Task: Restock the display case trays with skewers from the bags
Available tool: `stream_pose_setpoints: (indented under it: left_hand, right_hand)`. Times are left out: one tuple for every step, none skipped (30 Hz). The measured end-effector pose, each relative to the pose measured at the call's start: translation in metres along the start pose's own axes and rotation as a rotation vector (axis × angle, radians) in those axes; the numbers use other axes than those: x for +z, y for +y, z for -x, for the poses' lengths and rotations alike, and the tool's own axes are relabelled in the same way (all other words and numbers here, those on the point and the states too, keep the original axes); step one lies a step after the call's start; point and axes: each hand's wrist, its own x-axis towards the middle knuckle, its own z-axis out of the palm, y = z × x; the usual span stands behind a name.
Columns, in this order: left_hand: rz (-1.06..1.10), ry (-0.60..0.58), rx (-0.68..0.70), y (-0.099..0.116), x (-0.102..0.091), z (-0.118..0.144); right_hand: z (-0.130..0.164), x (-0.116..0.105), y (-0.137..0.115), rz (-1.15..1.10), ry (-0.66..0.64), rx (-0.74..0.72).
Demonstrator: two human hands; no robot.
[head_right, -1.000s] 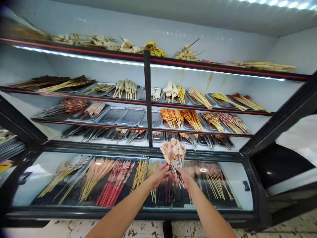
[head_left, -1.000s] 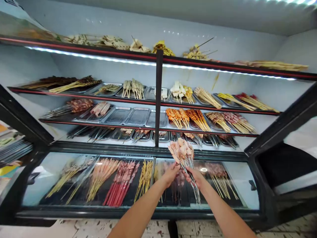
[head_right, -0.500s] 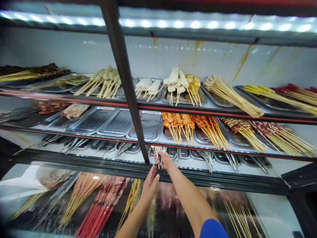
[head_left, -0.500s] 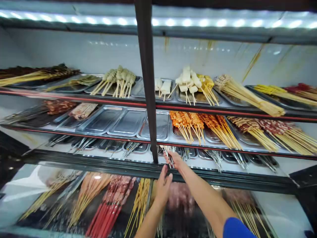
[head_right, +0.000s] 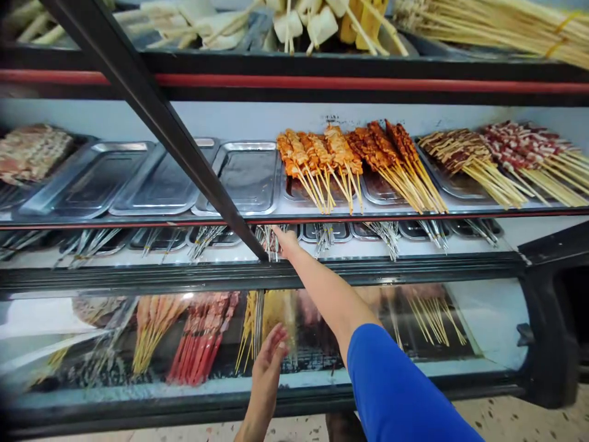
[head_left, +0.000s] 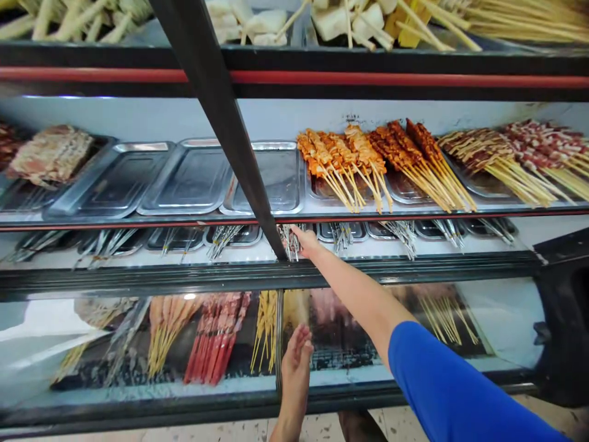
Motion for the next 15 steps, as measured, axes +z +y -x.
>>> stream_pose_setpoints:
  left_hand:
    - [0.005,0.008,-0.034,-0.007,-0.003,0.003]
    - [0.007,0.016,-0.067,-0.014,-0.006,0.006]
    - [0.005,0.020,-0.100,-0.019,-0.008,0.010]
    - [0.003,0.022,-0.130,-0.024,-0.010,0.014]
    - [-0.001,0.022,-0.155,-0.027,-0.011,0.018]
    - [-0.005,0.017,-0.178,-0.028,-0.011,0.022]
    - [-0.007,0.007,-0.196,-0.028,-0.011,0.026]
    - [-0.008,-0.005,-0.208,-0.027,-0.011,0.029]
    - [-0.008,-0.020,-0.216,-0.025,-0.010,0.031]
    - [-0.011,-0.038,-0.222,-0.023,-0.009,0.032]
    - [-0.015,-0.052,-0.227,-0.019,-0.009,0.033]
    - [-0.018,-0.061,-0.232,-0.016,-0.008,0.033]
    - [-0.021,-0.064,-0.237,-0.013,-0.007,0.033]
    - [-0.023,-0.063,-0.239,-0.011,-0.007,0.032]
    - [-0.025,-0.060,-0.237,-0.009,-0.007,0.031]
  right_hand:
    - [0.007,-0.003,-0.001,0.058,0.034,0.004]
    - [0.015,-0.006,-0.002,0.111,0.045,0.023]
    - [0.024,-0.010,-0.002,0.150,0.026,0.064]
    - [0.033,-0.013,0.000,0.171,-0.019,0.124]
    - [0.041,-0.017,0.001,0.176,-0.079,0.184]
    - [0.048,-0.020,0.004,0.172,-0.133,0.226]
    - [0.053,-0.021,0.007,0.169,-0.165,0.244]
    - [0.056,-0.022,0.010,0.167,-0.171,0.239]
    - [0.059,-0.022,0.013,0.168,-0.153,0.214]
    - [0.060,-0.020,0.017,0.168,-0.119,0.176]
    - [0.060,-0.018,0.020,0.161,-0.084,0.135]
    - [0.060,-0.015,0.023,0.144,-0.056,0.099]
    - [0.059,-0.012,0.026,0.119,-0.038,0.067]
    - [0.058,-0.009,0.029,0.089,-0.023,0.041]
    - [0.058,-0.007,0.033,0.056,-0.004,0.018]
